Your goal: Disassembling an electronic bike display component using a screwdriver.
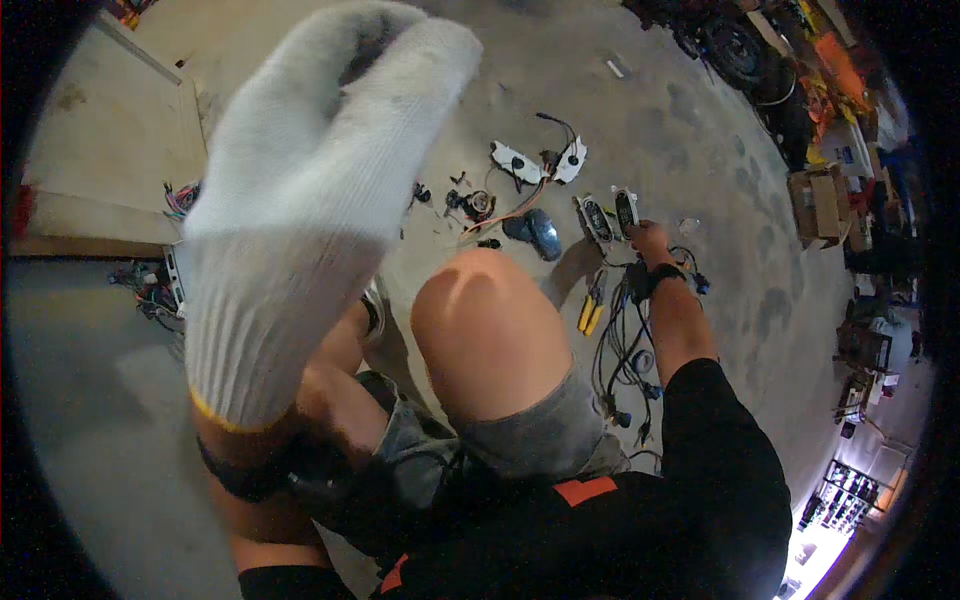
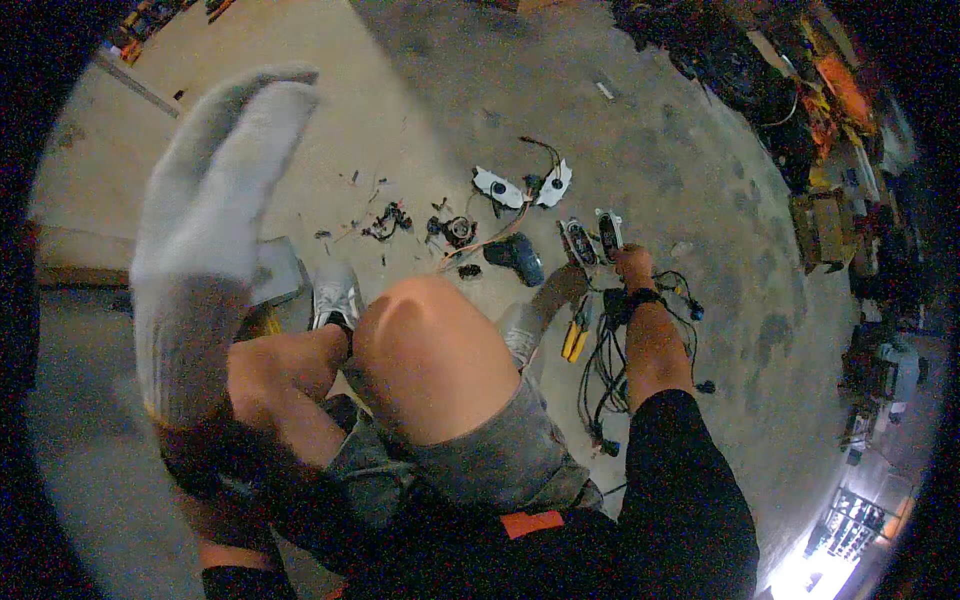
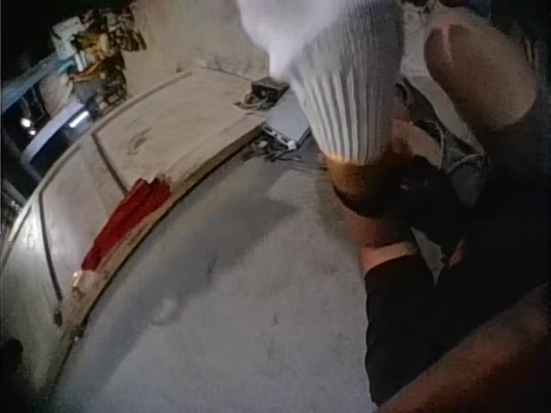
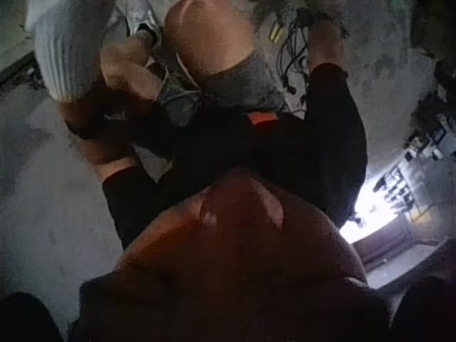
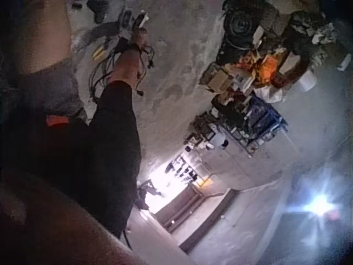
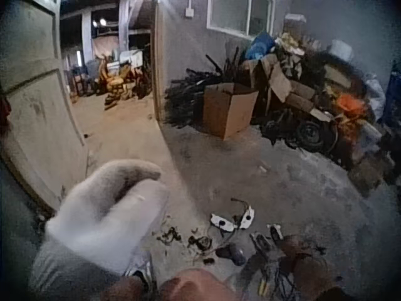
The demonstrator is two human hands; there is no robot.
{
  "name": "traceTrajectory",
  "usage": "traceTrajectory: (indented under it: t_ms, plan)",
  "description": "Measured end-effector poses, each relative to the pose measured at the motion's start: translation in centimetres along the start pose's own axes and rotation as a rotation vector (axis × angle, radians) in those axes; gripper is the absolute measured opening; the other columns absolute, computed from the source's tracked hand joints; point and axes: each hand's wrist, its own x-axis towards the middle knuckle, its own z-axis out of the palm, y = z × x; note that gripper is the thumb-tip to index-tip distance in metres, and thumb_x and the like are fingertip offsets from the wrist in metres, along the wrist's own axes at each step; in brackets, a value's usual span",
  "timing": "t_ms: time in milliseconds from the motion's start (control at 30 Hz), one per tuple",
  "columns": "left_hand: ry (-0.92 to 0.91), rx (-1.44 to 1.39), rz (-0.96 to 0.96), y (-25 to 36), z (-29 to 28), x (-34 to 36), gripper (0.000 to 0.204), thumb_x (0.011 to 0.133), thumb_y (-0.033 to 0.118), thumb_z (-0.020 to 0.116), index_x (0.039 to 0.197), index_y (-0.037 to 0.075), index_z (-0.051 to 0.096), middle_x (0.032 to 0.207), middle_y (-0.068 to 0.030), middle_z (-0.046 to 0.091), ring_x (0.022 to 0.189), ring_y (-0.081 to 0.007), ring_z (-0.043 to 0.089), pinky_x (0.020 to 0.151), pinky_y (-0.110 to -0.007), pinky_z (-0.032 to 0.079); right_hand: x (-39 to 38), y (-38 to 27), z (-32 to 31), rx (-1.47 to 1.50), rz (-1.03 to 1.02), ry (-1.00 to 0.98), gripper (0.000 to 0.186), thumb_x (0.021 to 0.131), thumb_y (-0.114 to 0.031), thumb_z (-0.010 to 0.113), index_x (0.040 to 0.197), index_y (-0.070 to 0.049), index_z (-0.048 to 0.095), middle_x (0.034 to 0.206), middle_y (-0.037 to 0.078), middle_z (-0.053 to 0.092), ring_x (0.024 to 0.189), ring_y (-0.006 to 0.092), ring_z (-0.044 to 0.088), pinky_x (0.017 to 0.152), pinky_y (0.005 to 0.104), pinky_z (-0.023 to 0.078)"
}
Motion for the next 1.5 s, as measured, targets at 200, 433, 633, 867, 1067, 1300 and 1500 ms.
traceTrajectory:
  t_ms: [200, 433, 633, 867, 1067, 1300, 1500]
  plan:
    - [-0.010, 0.119, 0.125, -0.4, -0.6, -0.9, 0.059, 0.091, 0.046, 0.060, 0.127, -0.001, 0.058, 0.119, -0.0172, 0.064, 0.112, -0.0252, 0.060, 0.097, -0.033, 0.046, 0.0, 1.0, 3.8, 0.334, 0.099, -0.166, 0.038, 0.083, -0.035, 0.075, 0.102, -0.004, 0.070, 0.077, 0.006, 0.064, 0.060, 0.0144, 0.055, 0.048, 0.0325, 0.042]
    - [0.006, 0.144, 0.166, -1.5, -1.6, -0.9, 0.056, 0.091, 0.044, 0.060, 0.125, -0.001, 0.059, 0.117, -0.0167, 0.065, 0.109, -0.0249, 0.061, 0.095, -0.033, 0.046, 1.1, 1.0, 2.7, 0.097, 0.090, -0.133, 0.036, 0.085, -0.034, 0.072, 0.098, -0.001, 0.069, 0.080, 0.010, 0.067, 0.065, 0.0199, 0.063, 0.056, 0.0365, 0.049]
    - [0.013, 0.151, 0.177, -1.7, -1.9, -0.8, 0.054, 0.091, 0.043, 0.060, 0.122, 0.000, 0.061, 0.115, -0.0164, 0.066, 0.106, -0.0246, 0.062, 0.094, -0.033, 0.047, 4.8, -5.7, 3.0, -0.355, -0.200, -0.122, 0.033, 0.085, -0.031, 0.069, 0.095, 0.001, 0.068, 0.081, 0.014, 0.068, 0.075, 0.0268, 0.069, 0.067, 0.0419, 0.054]
    - [0.044, 0.160, 0.221, -1.9, -2.9, -0.1, 0.051, 0.091, 0.042, 0.060, 0.120, 0.000, 0.063, 0.112, -0.0159, 0.067, 0.104, -0.0243, 0.063, 0.092, -0.032, 0.048, 0.6, -21.2, 11.7, 0.034, -0.570, -0.398, 0.056, 0.086, -0.043, 0.072, 0.113, 0.006, 0.065, 0.092, 0.013, 0.070, 0.075, 0.0211, 0.065, 0.064, 0.0366, 0.052]
    - [0.061, 0.150, 0.270, -2.8, -3.7, 0.6, 0.049, 0.092, 0.041, 0.060, 0.117, 0.000, 0.064, 0.110, -0.0155, 0.068, 0.101, -0.0240, 0.064, 0.091, -0.032, 0.048, -1.7, -24.0, 13.4, 0.333, -0.426, -0.432, 0.055, 0.085, -0.041, 0.071, 0.109, 0.009, 0.066, 0.093, 0.013, 0.071, 0.078, 0.0227, 0.066, 0.064, 0.0362, 0.052]
    - [0.049, 0.122, 0.046, -3.6, -3.2, 3.1, 0.048, 0.092, 0.041, 0.059, 0.115, -0.001, 0.066, 0.103, -0.0162, 0.070, 0.096, -0.0258, 0.067, 0.089, -0.033, 0.049, -3.4, -28.3, 3.8, 0.468, -0.253, -0.502, 0.031, 0.089, -0.034, 0.067, 0.088, -0.003, 0.070, 0.069, 0.002, 0.062, 0.052, 0.0136, 0.052, 0.050, 0.0298, 0.042]
    - [0.152, 0.151, 0.092, -4.4, -1.4, 4.4, 0.054, 0.092, 0.051, 0.046, 0.107, 0.004, 0.069, 0.098, -0.0234, 0.069, 0.100, -0.0410, 0.065, 0.089, -0.044, 0.050, -16.3, -35.5, -14.1, 0.488, -0.570, -0.683, 0.027, 0.089, -0.031, 0.069, 0.090, -0.005, 0.068, 0.064, -0.003, 0.057, 0.049, 0.0072, 0.048, 0.046, 0.0222, 0.037]
